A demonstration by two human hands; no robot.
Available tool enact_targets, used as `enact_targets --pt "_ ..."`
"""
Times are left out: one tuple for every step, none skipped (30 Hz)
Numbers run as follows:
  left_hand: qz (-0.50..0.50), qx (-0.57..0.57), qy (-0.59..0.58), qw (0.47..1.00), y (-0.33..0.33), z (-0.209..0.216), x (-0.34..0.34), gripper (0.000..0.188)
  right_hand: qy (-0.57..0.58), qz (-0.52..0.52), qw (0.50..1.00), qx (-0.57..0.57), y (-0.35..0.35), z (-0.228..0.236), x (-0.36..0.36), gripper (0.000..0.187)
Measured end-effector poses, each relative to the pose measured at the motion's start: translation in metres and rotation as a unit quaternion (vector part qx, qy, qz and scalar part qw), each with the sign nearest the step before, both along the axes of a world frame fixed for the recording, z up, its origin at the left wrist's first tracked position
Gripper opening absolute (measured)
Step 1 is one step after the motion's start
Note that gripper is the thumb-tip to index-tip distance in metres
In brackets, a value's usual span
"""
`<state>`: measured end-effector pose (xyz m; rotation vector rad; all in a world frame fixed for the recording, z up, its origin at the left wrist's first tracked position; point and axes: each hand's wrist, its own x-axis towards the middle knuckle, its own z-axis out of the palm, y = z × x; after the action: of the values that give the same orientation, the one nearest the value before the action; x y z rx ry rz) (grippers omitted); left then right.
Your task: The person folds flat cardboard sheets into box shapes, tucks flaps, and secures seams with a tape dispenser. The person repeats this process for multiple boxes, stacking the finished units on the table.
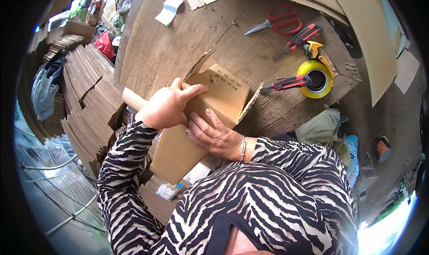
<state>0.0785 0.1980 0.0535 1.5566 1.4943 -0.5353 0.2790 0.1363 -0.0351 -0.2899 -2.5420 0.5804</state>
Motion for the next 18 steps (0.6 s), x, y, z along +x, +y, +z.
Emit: enact_targets --pt "0.003 -0.014 0.007 1.000 0.002 -0.001 0.002 0.088 0.005 -0.005 1.000 0.005 0.001 -0.002 0.001 0.043" --pt "0.007 -0.022 0.015 1.000 0.004 -0.001 0.003 0.087 0.010 -0.010 1.000 0.010 0.002 -0.003 0.002 0.043" --pt "0.013 -0.020 0.011 1.000 0.003 -0.001 0.003 0.086 0.014 -0.014 1.000 0.013 0.003 -0.002 0.004 0.043" --pt "0.019 -0.019 0.006 1.000 0.003 -0.002 0.003 0.086 -0.014 -0.012 1.000 -0.002 0.005 0.001 0.010 0.040" --pt "0.024 -0.017 0.001 1.000 0.002 -0.002 0.003 0.085 -0.017 -0.015 0.999 -0.027 0.008 0.002 0.015 0.040" --pt "0.030 -0.020 0.000 0.999 0.003 -0.002 0.003 0.083 -0.020 -0.017 0.998 -0.048 0.011 0.002 0.019 0.040" --pt "0.020 -0.024 0.006 0.999 0.004 -0.002 0.005 0.083 -0.023 -0.020 0.997 -0.070 0.014 0.002 0.022 0.040" --pt "0.011 -0.027 0.012 1.000 0.007 -0.002 0.007 0.082 -0.027 -0.017 0.996 -0.086 0.016 0.003 0.024 0.040" --pt "0.001 -0.027 0.018 0.999 0.010 -0.001 0.009 0.082 -0.027 -0.014 0.996 -0.086 0.019 0.004 0.025 0.040" --pt "0.008 -0.038 0.023 0.999 0.011 -0.002 0.009 0.079 -0.027 -0.011 0.996 -0.087 0.021 0.005 0.027 0.041" --pt "0.025 -0.029 -0.004 0.999 0.008 -0.005 0.006 0.078 -0.026 -0.008 0.996 -0.087 0.023 0.005 0.027 0.041" --pt "0.041 -0.015 -0.030 0.999 0.005 -0.008 0.001 0.078 -0.017 -0.009 0.996 -0.083 0.025 0.004 0.026 0.041" --pt "0.055 -0.002 -0.056 0.997 0.005 -0.009 -0.002 0.077 -0.011 -0.006 0.996 -0.083 0.025 0.003 0.025 0.042" --pt "0.068 -0.038 -0.051 0.996 0.006 -0.008 -0.003 0.074 -0.005 -0.004 0.997 -0.083 0.025 0.001 0.025 0.042" --pt "0.056 -0.014 -0.068 0.996 0.003 -0.010 -0.005 0.073 0.001 0.002 0.997 -0.083 0.023 0.001 0.024 0.043" --pt "0.043 0.009 -0.085 0.995 -0.005 -0.016 -0.009 0.072 0.000 -0.003 0.998 -0.066 0.023 0.000 0.024 0.043" --pt "0.030 0.032 -0.102 0.994 -0.009 -0.018 -0.011 0.071 0.003 -0.009 0.998 -0.061 0.022 0.001 0.025 0.041" --pt "0.037 0.008 -0.104 0.994 -0.006 -0.019 -0.008 0.066 0.001 -0.017 0.998 -0.054 0.022 -0.001 0.024 0.039"
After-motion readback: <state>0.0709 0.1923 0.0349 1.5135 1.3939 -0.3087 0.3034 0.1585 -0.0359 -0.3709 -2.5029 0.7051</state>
